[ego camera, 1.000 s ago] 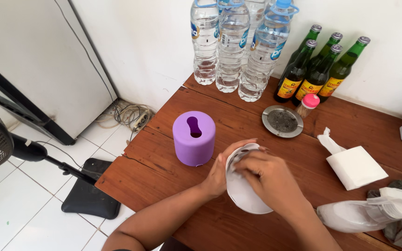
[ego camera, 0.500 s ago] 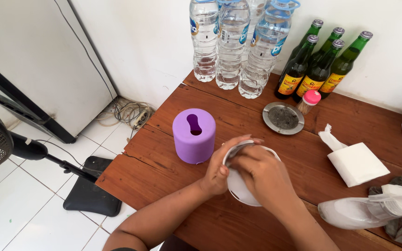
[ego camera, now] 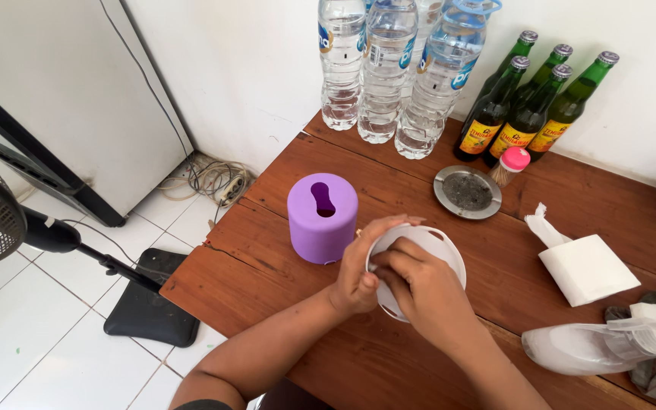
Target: The person wipes a white plastic base with a tissue, places a roll of tissues inside, and fits a purple lid on top. The person then pulls a tissue through the lid slot and wipes the exterior of the assembled holder with a cloth.
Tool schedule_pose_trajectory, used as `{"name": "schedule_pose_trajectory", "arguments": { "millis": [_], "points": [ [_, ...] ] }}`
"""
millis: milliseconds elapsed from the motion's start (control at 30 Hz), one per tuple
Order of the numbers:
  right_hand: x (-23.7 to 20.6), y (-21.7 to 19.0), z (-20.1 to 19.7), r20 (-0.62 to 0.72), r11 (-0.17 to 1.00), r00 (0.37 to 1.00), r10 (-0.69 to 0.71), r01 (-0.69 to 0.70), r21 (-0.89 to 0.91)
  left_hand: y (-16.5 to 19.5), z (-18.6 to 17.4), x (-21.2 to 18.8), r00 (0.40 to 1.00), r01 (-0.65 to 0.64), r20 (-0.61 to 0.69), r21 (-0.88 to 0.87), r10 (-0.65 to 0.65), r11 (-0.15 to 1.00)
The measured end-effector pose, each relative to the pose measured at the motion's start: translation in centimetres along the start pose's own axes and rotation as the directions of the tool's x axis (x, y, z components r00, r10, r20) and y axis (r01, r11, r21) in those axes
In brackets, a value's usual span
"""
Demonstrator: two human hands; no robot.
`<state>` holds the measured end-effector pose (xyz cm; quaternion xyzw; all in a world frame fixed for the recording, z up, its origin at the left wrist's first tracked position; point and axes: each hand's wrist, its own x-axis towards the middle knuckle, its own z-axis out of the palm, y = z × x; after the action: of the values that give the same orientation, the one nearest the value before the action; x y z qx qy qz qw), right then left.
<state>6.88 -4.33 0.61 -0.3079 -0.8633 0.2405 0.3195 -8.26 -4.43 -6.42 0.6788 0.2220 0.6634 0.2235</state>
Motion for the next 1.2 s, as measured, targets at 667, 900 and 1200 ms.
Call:
{"name": "schedule_pose_trajectory", "arguments": {
  "millis": [667,900,1200],
  "points": [
    [0.8,1.4,0.7,-0.25,0.985,0.961,-0.118,0.081,-0.153,0.2,0.2,-0.2,0.999,-0.053,0.005,0.134,0.052,0.99],
    [0.1,0.7,-0.3,0.077,0.999,0.997,-0.023,0.026,-0.047,-0.1,0.4,-0.2,1.0,-0.009,-0.001,-0.004,0.009,1.0],
    [0.7,1.1,0.1,-0.249,0.936,0.968,-0.013,-0.076,-0.345,-0.1,0.5,-0.5,1.0,-0.004,0.014,0.028,0.003,1.0]
  ]
}}
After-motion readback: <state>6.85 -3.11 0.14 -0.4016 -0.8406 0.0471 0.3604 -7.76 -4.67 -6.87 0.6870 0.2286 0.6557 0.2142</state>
